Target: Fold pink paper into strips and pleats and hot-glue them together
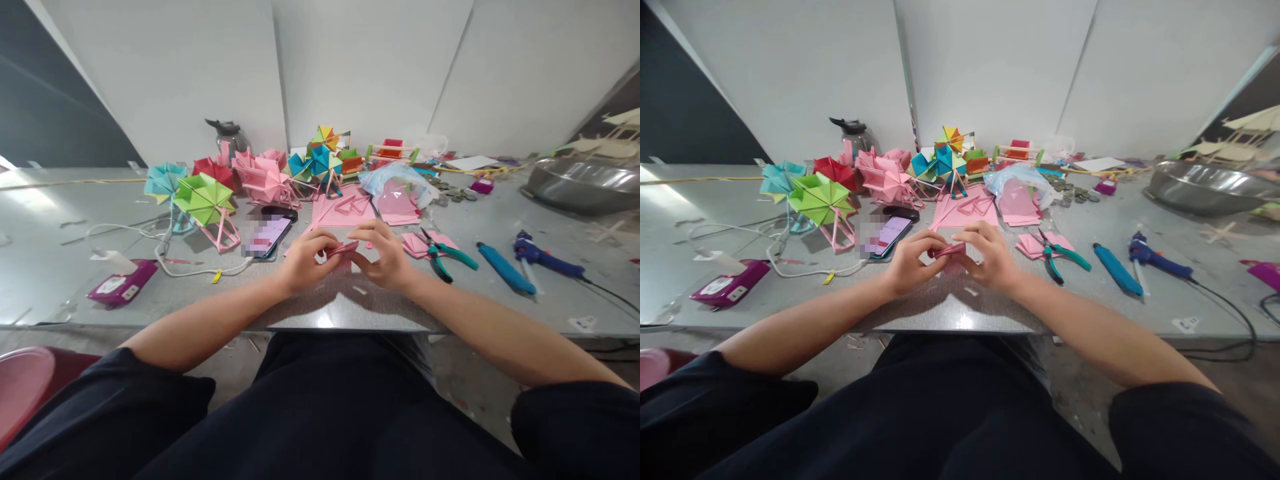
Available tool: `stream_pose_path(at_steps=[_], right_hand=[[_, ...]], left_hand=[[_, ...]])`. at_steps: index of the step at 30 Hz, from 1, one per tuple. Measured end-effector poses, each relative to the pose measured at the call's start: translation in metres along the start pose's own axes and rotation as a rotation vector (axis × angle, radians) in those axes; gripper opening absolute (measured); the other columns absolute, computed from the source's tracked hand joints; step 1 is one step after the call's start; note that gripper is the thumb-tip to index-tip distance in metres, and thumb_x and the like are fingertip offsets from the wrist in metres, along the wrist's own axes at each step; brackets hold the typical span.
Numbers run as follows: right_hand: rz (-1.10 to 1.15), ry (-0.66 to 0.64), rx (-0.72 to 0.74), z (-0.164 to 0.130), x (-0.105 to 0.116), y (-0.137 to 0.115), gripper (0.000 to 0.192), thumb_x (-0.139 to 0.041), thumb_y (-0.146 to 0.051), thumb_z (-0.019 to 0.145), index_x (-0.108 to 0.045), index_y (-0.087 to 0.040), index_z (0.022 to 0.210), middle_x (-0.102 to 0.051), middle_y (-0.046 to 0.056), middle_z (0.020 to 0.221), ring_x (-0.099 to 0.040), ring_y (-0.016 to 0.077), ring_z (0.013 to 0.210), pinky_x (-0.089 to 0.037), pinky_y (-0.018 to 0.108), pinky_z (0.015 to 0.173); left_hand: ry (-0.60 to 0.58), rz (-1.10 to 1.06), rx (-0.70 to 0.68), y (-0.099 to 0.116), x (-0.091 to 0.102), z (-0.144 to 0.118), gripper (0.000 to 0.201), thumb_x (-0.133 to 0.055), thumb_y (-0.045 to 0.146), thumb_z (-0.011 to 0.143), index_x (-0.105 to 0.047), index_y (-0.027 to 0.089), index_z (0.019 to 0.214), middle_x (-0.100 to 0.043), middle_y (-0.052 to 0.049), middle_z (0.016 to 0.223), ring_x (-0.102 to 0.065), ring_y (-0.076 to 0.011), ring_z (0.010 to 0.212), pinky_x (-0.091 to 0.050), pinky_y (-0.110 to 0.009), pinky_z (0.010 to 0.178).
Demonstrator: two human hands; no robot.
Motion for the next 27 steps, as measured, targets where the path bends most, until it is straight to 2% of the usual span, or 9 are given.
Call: stream_pose_path(at_steps=[4, 8, 12, 15, 19, 27], right_hand=[[-0.129, 0.017, 0.182, 0.001, 0.004, -0.02, 0.013, -0.069, -0.029, 0.106, -0.077, -0.032, 0.114, -0.076, 0.006, 0.117, -0.069, 0.025, 0.103, -0.051, 0.045, 0.09], [-0.157, 0.025, 0.232, 0.001, 0.007, -0.031, 0.009, -0.07, -0.026, 0.105, -0.077, -0.03, 0.103, -0.078, 0.004, 0.109, -0.066, 0.0233, 0.097, -0.048, 0.044, 0.088], [-0.084, 0.032, 0.17, 0.002, 0.006, -0.03, 0.007, -0.068, -0.026, 0.104, -0.073, -0.029, 0.099, -0.077, 0.004, 0.102, -0.067, 0.0232, 0.091, -0.049, 0.046, 0.086], [0.054, 0.058, 0.091, 0.004, 0.008, -0.025, 0.004, -0.066, -0.029, 0.104, -0.069, -0.029, 0.103, -0.075, 0.006, 0.105, -0.069, 0.0252, 0.095, -0.054, 0.047, 0.088], [0.142, 0.12, 0.0, 0.005, 0.016, -0.015, 0.009, -0.057, -0.031, 0.108, -0.063, -0.028, 0.101, -0.072, 0.007, 0.105, -0.069, 0.0264, 0.099, -0.056, 0.048, 0.09], [0.236, 0.208, -0.116, 0.005, 0.023, 0.006, 0.025, -0.044, -0.036, 0.113, -0.053, -0.027, 0.092, -0.063, 0.006, 0.094, -0.062, 0.0248, 0.09, -0.05, 0.044, 0.083]], left_hand=[[-0.034, 0.043, -0.034, 0.005, -0.003, -0.001, 0.005, -0.07, 0.015, 0.095, -0.074, 0.017, 0.095, -0.077, -0.007, 0.097, -0.068, -0.0137, 0.077, -0.058, -0.027, 0.069], [-0.057, 0.09, -0.083, 0.011, -0.006, -0.003, 0.005, -0.069, 0.019, 0.099, -0.074, 0.017, 0.097, -0.077, -0.008, 0.098, -0.07, -0.0148, 0.079, -0.06, -0.028, 0.07], [-0.036, 0.119, -0.165, 0.02, -0.006, -0.003, 0.004, -0.07, 0.018, 0.099, -0.074, 0.018, 0.1, -0.078, -0.008, 0.099, -0.074, -0.017, 0.086, -0.063, -0.03, 0.077], [-0.003, 0.135, -0.215, 0.024, -0.004, -0.004, 0.001, -0.073, 0.018, 0.098, -0.073, 0.018, 0.099, -0.078, -0.008, 0.099, -0.075, -0.0183, 0.089, -0.064, -0.032, 0.08], [-0.001, 0.131, -0.203, 0.021, -0.004, -0.003, 0.003, -0.073, 0.017, 0.098, -0.072, 0.019, 0.096, -0.078, -0.007, 0.098, -0.075, -0.0175, 0.087, -0.063, -0.031, 0.078], [0.017, 0.103, -0.187, 0.019, 0.002, -0.002, 0.006, -0.07, 0.013, 0.097, -0.07, 0.018, 0.099, -0.077, -0.008, 0.101, -0.073, -0.0172, 0.087, -0.061, -0.031, 0.076]])
Point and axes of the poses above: each hand's wrist, its own z-axis towards the middle knuckle, its own x-axis out of the back of the hand, y = z × x, the point moved 9 cm from there along z, towards the middle knuckle
